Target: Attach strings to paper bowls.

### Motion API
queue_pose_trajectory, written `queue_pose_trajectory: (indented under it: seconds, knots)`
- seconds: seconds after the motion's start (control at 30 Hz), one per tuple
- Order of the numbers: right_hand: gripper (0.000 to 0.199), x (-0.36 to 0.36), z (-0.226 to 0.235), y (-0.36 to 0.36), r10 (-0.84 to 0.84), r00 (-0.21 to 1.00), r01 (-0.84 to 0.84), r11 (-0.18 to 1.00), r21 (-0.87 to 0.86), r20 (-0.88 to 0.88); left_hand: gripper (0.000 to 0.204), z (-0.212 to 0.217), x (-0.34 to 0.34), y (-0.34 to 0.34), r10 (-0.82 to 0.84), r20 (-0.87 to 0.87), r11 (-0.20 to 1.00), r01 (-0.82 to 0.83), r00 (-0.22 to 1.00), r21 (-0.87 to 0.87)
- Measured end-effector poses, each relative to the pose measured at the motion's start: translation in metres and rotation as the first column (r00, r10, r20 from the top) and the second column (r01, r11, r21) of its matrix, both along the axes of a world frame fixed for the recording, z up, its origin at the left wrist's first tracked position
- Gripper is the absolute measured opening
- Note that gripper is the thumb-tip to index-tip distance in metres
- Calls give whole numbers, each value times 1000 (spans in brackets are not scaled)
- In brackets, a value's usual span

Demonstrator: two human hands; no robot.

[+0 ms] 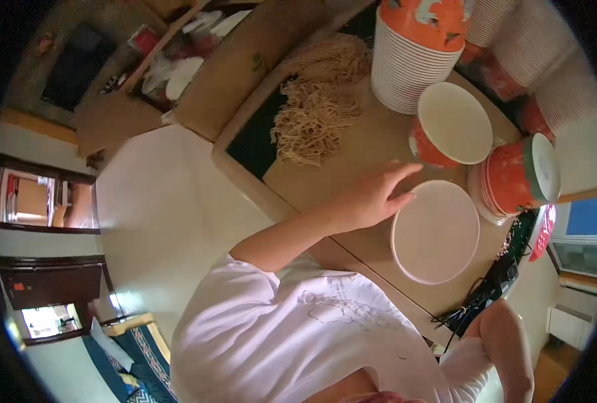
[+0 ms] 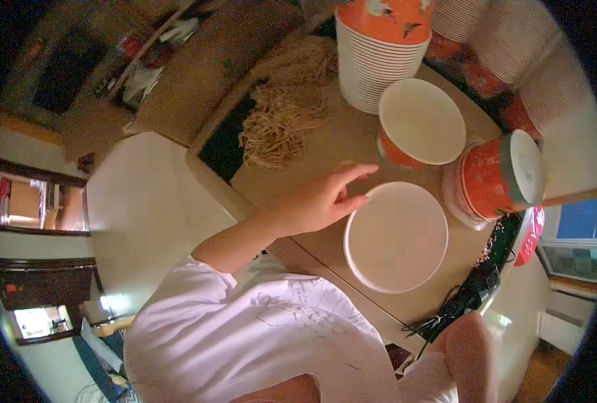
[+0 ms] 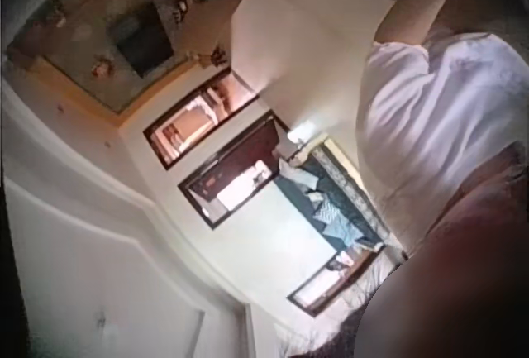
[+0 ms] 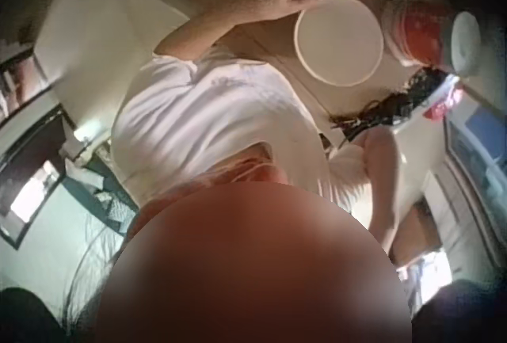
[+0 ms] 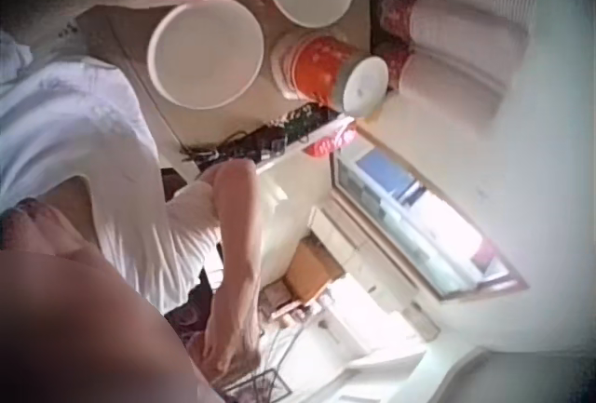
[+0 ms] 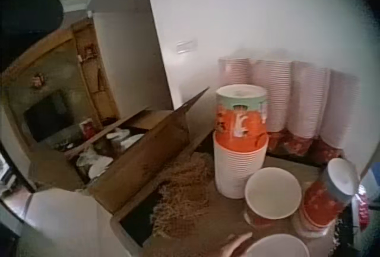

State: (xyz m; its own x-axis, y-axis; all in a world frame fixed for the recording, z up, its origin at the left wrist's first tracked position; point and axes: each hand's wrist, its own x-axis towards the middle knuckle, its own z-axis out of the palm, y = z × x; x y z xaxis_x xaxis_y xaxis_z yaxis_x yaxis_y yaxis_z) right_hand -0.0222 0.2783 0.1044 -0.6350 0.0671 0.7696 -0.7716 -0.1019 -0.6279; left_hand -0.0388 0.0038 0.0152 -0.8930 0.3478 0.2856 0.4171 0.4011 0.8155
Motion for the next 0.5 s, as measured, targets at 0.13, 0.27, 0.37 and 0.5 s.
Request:
queue_pose_trajectory:
  seconds: [0.13,0.27,0.37,0.5]
  knots:
    - [13,8,11,-3,166,982,-171,984,-45,-91,20,-24,4,-45,186,-5,981,-186,983,-50]
    - [11,20,20,-3,282,939,-300,951,-71,-198,12,-26,-1,-96,510,18,820,-480,860,-312]
    - [10,31,28,2,358,892,-392,917,-77,-276,15,-30,-15,-130,639,-22,713,-602,769,-358]
    - [10,44,38,12,427,816,-486,871,-65,-389,17,-46,-39,-146,678,-88,674,-665,730,-321]
